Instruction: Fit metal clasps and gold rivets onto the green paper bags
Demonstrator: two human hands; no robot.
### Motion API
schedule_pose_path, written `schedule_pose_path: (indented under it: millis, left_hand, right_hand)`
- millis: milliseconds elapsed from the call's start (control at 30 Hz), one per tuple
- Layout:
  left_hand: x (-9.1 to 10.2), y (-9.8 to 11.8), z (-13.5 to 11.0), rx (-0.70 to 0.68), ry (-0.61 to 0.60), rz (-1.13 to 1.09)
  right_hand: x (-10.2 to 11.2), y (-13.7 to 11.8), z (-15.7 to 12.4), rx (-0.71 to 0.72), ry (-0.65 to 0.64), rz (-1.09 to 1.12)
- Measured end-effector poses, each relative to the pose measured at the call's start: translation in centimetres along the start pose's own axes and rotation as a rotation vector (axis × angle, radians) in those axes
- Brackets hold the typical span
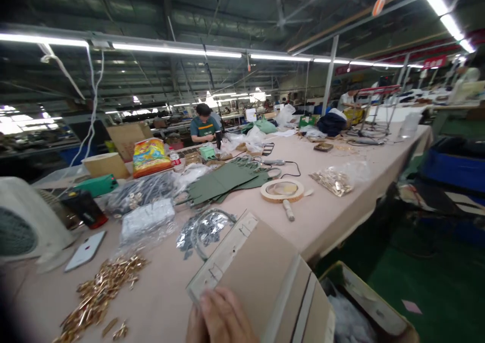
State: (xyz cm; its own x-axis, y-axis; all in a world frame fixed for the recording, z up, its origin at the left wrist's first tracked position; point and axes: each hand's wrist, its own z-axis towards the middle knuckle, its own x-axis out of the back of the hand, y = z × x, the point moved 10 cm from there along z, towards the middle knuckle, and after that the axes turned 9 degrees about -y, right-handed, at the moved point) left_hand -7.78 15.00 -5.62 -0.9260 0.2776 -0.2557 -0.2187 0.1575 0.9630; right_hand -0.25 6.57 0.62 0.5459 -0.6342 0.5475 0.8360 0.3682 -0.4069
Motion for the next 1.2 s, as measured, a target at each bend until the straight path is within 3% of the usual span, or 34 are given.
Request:
schedule_pose_path:
  millis: [133, 233, 300, 400, 500, 567, 733, 900, 1000, 1100, 1200]
  left_hand:
    - [3.6, -0.2, 1.3, 0.096, 0.194, -0.045]
    - [5.1, 0.2, 2.8, 0.112, 0.141, -0.12]
    - [6.0, 0.5, 3.7, 0.095, 0.062, -0.129]
    - [7.6, 0.0, 4.5, 0.1, 0.028, -0.063]
    - [8.9, -0.5, 5.0, 0.104, 0.066, 0.081]
    - [9.1, -0.1, 5.4, 0.054, 0.075, 0.18]
    - [8.1, 1.0, 6.6, -0.047, 0.031, 0.379]
    - [7.3, 1.2, 7.7, -0.004, 0.071, 0.724]
    - [6.7, 1.7, 7.8, 0.018, 0.078, 0.898]
    - [6.2, 2.0, 7.8, 0.014, 0.047, 0.958]
    - [5.9, 2.1, 7.9, -0.006, 0.004, 0.981]
  right_hand:
    - [-2.2, -1.1, -0.5, 0.089, -0.323, 0.143]
    - [-0.6, 0.8, 0.4, 0.077, -0.415, 0.168]
    - [1.5, 4.6, 1.7, -0.004, -0.342, 0.097]
    - [4.6, 13.0, 2.6, -0.269, -0.152, 0.001]
    - [3.3, 19.7, 0.7, -0.477, -0.327, 0.019]
    - [2.7, 21.8, -1.1, -0.527, -0.418, -0.001]
    - [3.8, 21.6, -4.2, -0.54, -0.424, -0.129]
    - [3.7, 21.9, -5.1, -0.505, -0.499, -0.161]
    - [4.1, 22.1, -4.6, -0.4, -0.418, -0.215]
    - [4.5, 20.4, -3.1, -0.25, -0.267, -0.295]
    - [2.2, 17.5, -1.0, -0.113, -0.308, -0.218]
